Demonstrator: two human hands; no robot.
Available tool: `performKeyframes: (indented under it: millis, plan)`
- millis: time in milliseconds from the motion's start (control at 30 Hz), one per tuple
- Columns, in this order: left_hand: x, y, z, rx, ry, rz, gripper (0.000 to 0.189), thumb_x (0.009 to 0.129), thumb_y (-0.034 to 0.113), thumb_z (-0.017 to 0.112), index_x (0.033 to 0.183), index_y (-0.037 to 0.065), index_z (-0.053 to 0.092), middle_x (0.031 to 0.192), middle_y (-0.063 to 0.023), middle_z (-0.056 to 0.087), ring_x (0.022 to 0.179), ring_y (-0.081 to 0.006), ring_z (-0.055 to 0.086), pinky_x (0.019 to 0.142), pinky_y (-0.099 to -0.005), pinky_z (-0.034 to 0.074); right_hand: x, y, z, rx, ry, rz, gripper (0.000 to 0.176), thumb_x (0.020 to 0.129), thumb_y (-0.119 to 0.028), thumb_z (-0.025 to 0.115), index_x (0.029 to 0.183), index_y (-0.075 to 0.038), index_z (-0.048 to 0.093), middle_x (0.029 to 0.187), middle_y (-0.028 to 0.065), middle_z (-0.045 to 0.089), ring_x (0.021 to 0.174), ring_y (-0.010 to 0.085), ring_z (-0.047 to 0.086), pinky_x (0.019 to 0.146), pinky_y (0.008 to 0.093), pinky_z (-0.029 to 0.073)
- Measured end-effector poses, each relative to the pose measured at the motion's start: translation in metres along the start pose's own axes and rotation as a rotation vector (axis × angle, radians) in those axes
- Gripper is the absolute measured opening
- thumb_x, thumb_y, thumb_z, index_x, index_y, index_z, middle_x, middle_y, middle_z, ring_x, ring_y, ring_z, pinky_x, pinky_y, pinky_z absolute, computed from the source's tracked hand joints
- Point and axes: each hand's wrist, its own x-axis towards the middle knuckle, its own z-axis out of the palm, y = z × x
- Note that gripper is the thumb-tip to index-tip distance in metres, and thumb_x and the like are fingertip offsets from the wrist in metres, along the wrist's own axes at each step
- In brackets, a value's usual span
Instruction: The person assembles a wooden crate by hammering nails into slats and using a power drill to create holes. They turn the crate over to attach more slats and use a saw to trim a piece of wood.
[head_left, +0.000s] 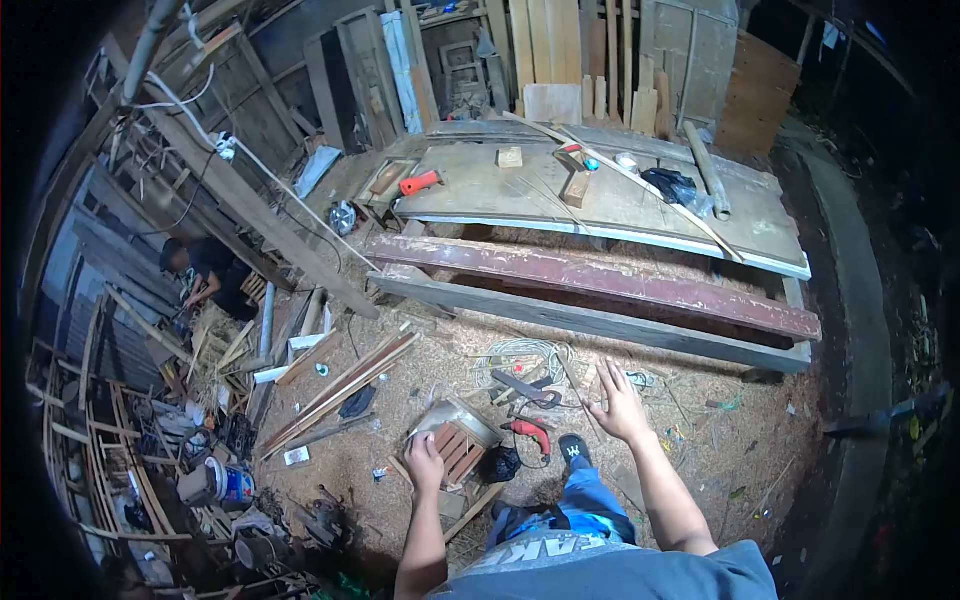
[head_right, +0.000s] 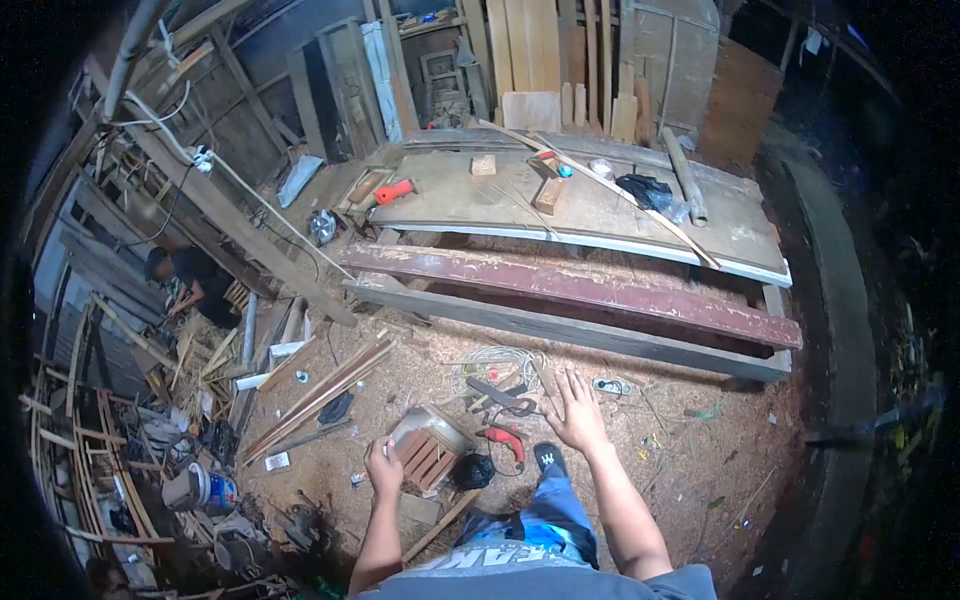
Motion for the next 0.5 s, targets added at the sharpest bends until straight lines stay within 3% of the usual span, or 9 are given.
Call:
performKeyframes:
  millis: [67, 167, 300, 500]
  plan:
    - [-0.002, 0.004, -0.006, 0.007, 0.024, 0.026, 0.009, 0.099, 0.006, 0.059, 0.101, -0.001, 0.065, 0.093, -0.0233, 0.068, 0.090, -0.0458, 0.065, 0.080, -0.0524, 0.050, -0.007, 0.004, 0.003, 0.011, 0.015, -0.024, 0.085, 0.093, -0.041, 0.073, 0.162, -0.009, 0.035, 0.167, 0.0235, 0.032, 0.155, 0.0412, 0.030, 0.128, 0.0497, 0.026]
    - [-0.008, 0.009, -0.006, -0.031, 0.038, -0.091, 0.016, 0.105, 0.014, 0.057, 0.099, 0.000, 0.063, 0.082, -0.0224, 0.068, 0.080, -0.0469, 0.067, 0.070, -0.0544, 0.049, -0.015, 0.013, 0.004, 0.057, 0.046, 0.026, 0.085, 0.092, -0.035, 0.075, 0.162, -0.010, 0.036, 0.167, 0.0237, 0.032, 0.155, 0.0426, 0.029, 0.127, 0.0502, 0.028]
    - [-0.023, 0.012, 0.004, 0.027, 0.016, -0.093, 0.023, 0.107, 0.021, 0.056, 0.098, 0.001, 0.062, 0.079, -0.0253, 0.066, 0.080, -0.0487, 0.067, 0.068, -0.0556, 0.049, -0.019, 0.021, 0.000, 0.087, 0.077, 0.031, 0.084, 0.092, -0.036, 0.075, 0.162, -0.010, 0.036, 0.168, 0.0236, 0.031, 0.155, 0.0424, 0.029, 0.127, 0.0502, 0.028]
    - [-0.037, 0.019, 0.041, -0.042, 0.053, -0.078, 0.016, 0.100, 0.018, 0.066, 0.101, 0.002, 0.063, 0.091, -0.0219, 0.070, 0.087, -0.0443, 0.069, 0.074, -0.0517, 0.052, -0.019, 0.049, -0.016, 0.138, 0.058, 0.094, 0.083, 0.093, -0.037, 0.075, 0.162, -0.009, 0.036, 0.169, 0.0229, 0.030, 0.156, 0.0415, 0.029, 0.126, 0.0507, 0.028]
